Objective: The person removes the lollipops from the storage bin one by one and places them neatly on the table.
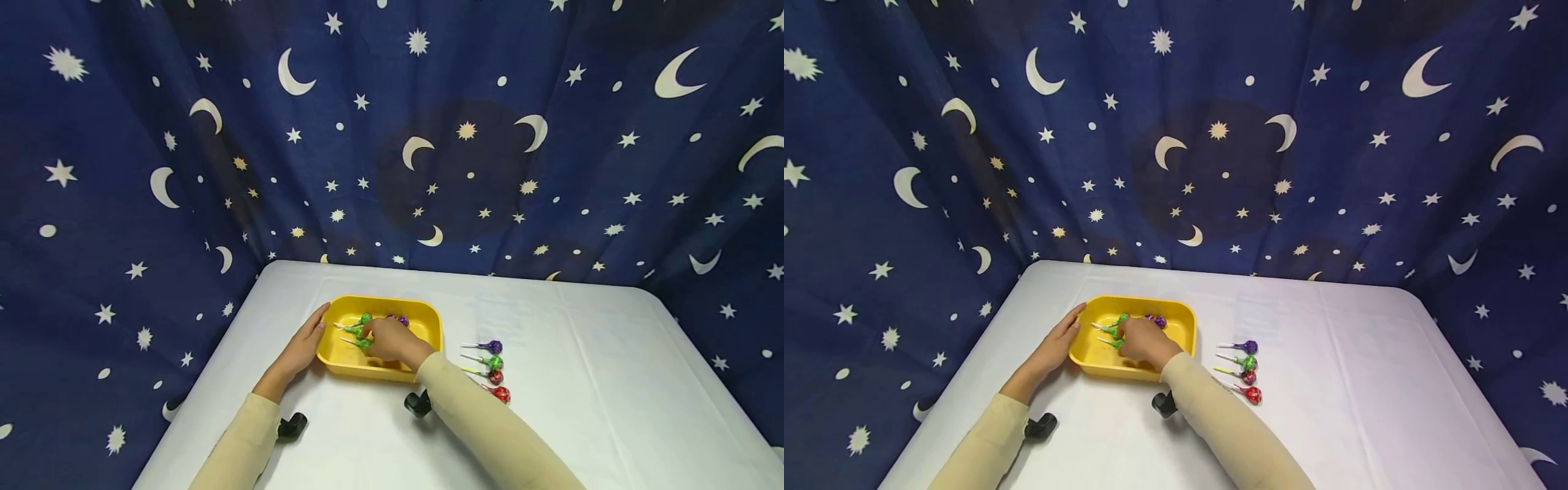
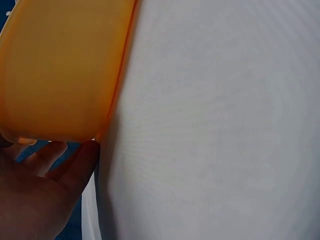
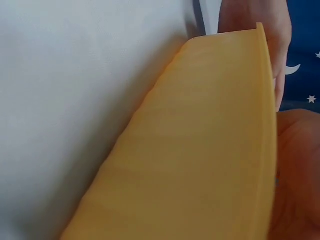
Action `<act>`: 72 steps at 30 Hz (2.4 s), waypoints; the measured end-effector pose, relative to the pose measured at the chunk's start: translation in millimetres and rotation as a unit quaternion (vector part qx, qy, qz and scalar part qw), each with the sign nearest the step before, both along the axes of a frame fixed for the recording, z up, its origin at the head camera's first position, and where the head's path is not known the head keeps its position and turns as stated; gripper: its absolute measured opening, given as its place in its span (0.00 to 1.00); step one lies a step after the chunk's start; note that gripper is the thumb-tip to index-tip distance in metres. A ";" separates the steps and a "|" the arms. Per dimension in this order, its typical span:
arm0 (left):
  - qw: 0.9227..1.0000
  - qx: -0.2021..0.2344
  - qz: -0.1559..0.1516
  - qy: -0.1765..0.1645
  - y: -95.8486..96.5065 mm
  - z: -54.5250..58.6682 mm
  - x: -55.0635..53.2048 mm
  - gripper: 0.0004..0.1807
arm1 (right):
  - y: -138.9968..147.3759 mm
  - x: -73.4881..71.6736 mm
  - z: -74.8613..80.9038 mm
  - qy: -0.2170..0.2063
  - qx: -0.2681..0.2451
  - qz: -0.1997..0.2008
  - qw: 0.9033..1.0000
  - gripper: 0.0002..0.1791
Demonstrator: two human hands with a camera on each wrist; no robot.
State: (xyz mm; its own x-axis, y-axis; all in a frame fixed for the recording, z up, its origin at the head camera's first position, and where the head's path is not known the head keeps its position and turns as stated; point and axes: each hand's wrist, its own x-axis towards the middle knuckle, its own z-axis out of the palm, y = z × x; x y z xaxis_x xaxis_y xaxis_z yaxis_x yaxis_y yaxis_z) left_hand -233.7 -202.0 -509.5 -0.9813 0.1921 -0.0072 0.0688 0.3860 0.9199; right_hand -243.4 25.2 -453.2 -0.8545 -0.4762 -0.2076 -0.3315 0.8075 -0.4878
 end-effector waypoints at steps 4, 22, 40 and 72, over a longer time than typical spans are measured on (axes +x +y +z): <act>1.000 -0.001 0.006 0.003 1.1 0.1 -0.8 0.28 | -3.0 -2.8 -2.0 -0.006 0.007 0.004 1.000 0.18; 1.000 0.012 0.001 0.013 2.6 -0.8 -2.1 0.28 | -8.5 -4.5 -11.7 0.044 0.032 0.001 0.999 0.14; 1.000 0.003 -0.001 0.000 1.8 -1.4 -1.2 0.28 | 27.8 21.0 1.9 0.109 -0.049 -0.010 0.993 0.14; 1.000 0.002 -0.005 0.003 1.9 -0.8 1.7 0.28 | 107.5 73.1 1.3 0.242 -0.127 -0.099 0.957 0.14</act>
State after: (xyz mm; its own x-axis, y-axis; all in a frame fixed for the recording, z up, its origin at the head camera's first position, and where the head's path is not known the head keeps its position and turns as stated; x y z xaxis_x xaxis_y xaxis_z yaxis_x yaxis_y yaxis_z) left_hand -231.9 -200.0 -510.3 -0.9795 0.2016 -0.0003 0.0782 0.3814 0.9211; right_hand -170.3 132.8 -451.8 -0.8999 -0.2777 0.3361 -0.4211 0.7536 -0.5048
